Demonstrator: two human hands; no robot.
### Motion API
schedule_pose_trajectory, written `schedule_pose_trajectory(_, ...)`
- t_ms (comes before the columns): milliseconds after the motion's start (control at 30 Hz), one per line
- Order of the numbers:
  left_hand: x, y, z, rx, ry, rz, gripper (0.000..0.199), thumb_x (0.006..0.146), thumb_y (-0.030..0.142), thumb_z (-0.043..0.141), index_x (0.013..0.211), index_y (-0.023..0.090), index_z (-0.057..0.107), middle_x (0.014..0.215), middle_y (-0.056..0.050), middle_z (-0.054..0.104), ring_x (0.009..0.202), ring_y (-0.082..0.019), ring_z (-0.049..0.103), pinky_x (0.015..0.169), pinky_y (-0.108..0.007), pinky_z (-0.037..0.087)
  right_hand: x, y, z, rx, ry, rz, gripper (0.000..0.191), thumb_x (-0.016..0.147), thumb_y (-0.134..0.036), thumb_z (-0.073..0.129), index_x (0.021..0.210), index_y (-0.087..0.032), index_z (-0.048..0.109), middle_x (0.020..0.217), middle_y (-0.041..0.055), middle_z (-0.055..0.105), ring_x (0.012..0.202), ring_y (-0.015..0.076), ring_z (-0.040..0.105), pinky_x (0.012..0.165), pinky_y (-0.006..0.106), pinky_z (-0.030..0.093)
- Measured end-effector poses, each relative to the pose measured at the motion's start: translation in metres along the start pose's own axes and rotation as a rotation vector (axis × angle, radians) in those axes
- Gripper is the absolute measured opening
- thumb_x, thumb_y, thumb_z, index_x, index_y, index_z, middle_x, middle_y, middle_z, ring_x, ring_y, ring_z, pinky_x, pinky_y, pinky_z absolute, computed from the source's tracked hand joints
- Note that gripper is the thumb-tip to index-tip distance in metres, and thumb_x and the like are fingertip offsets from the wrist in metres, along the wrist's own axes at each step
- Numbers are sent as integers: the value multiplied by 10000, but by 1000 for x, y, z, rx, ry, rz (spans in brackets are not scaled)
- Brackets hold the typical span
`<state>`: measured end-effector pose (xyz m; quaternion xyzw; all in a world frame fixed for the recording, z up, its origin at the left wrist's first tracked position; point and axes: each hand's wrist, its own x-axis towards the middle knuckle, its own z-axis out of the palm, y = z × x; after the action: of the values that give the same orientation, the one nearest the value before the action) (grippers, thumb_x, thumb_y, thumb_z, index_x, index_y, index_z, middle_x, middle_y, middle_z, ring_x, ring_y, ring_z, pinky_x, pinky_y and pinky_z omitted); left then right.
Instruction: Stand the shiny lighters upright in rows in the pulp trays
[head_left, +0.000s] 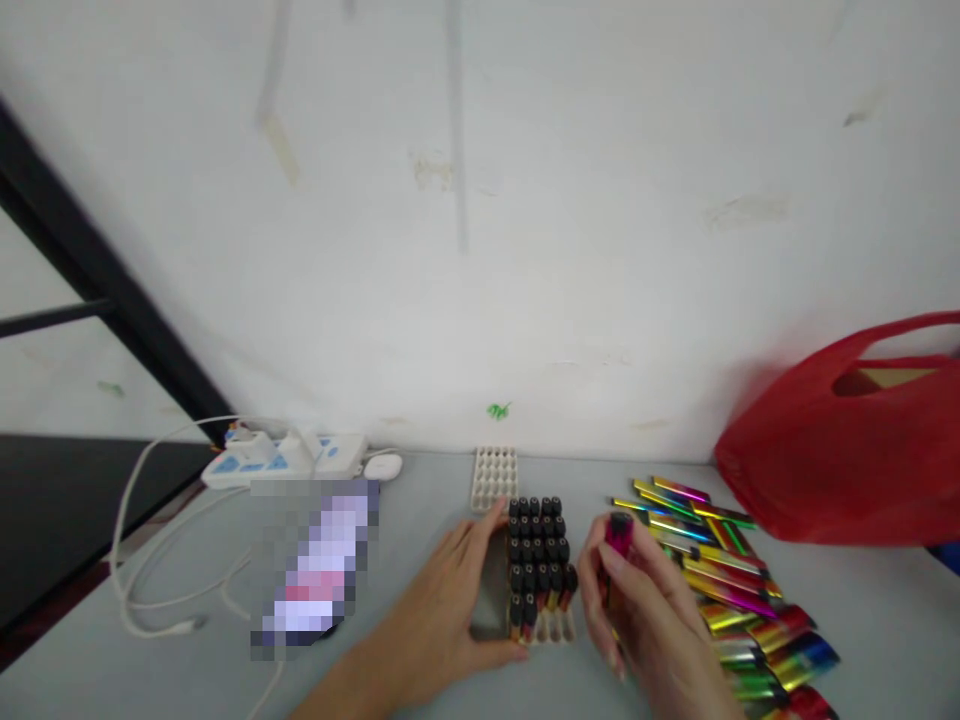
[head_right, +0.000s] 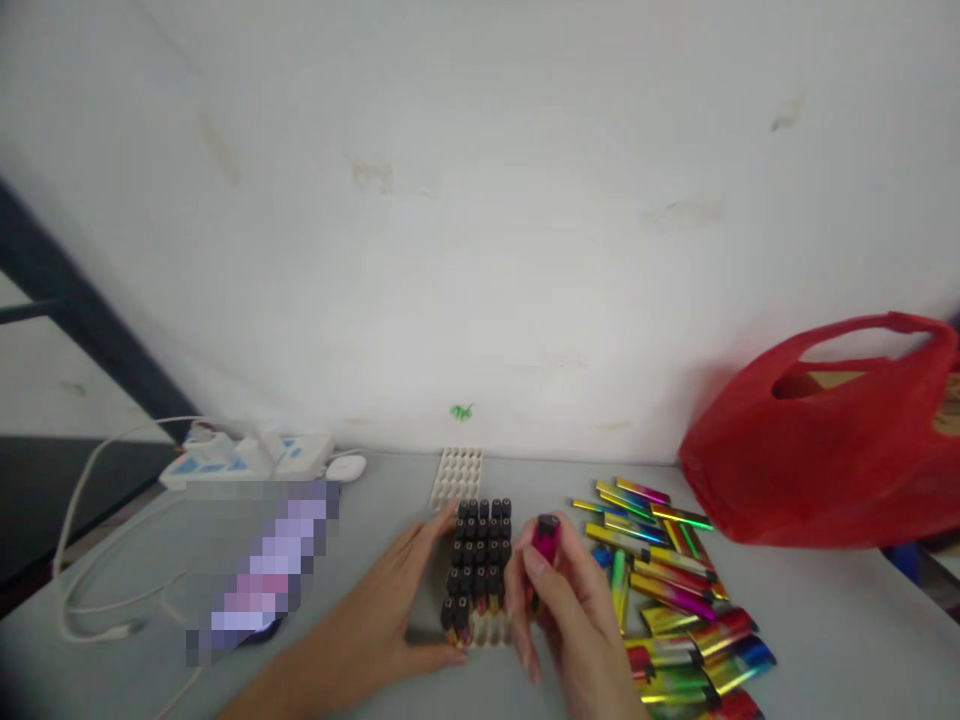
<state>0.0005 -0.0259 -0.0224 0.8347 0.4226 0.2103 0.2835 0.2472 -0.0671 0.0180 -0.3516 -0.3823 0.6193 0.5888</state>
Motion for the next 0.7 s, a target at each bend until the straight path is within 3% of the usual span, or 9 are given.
schedule_pose_trajectory(100, 0, 1, -1, -6, 2, -6, 1491, 796, 315, 1086, 1868, 399, 54, 1868, -165, 369, 1707, -458, 375, 1421, -690, 299, -5, 7, -1, 135, -27, 141, 430, 956, -596, 881, 1003, -213, 692, 590, -99, 482, 483, 69, 261, 478, 199, 232)
schedule_pose_trajectory(200, 1, 1, -1, -14, -6, -8, 1495, 785, 309, 1091, 1867, 405, 63, 1865, -163, 376, 1703, -467, 382, 1417, -694, 307, -9, 5, 1, 160, -10, 196, 497, 923, -658, 900, 985, -228, 657, 610, -111, 443, 490, 57, 173, 465, 199, 166)
schedule_pose_trajectory(367, 0, -2, 0, -8, 4, -11, 1515, 790, 301, 1086, 1866, 425, 27, 1876, -149, 364, 1706, -470, 382, 1411, -711, 308, -10, 2, -3, 29, 194, 138, 561, 900, -757, 884, 1060, -267, 663, 678, -80, 448, 547, 107, 280, 494, 213, 245)
schedule_pose_trajectory(500, -1, -4, 1, -2, 1, -19, 1542, 771, 330, 1101, 1866, 429, 19, 1879, -146, 361, 1707, -488, 374, 1406, -726, 311, -5, 3, -6, -47, 198, 49, 576, 975, -800, 764, 992, -232, 668, 706, -65, 434, 560, 101, 275, 506, 228, 218)
schedule_pose_trajectory(633, -1, -2, 0, -1, 1, -12, 1523, 795, 340, 1089, 1863, 437, 8, 1873, -160, 364, 1701, -492, 383, 1393, -746, 324, -4, 1, -3, -8, 181, 100, 622, 983, -822, 734, 1017, -202, 700, 706, -106, 328, 550, 67, 126, 520, 229, 110)
schedule_pose_trajectory(700, -1, -1, 0, 7, -1, -8, 1526, 801, 330, 1085, 1861, 439, -7, 1870, -164, 366, 1701, -483, 388, 1396, -744, 319, -4, 1, -2, -6, 178, 114, 619, 982, -821, 739, 997, -203, 702, 699, -106, 313, 560, 73, 139, 525, 227, 113)
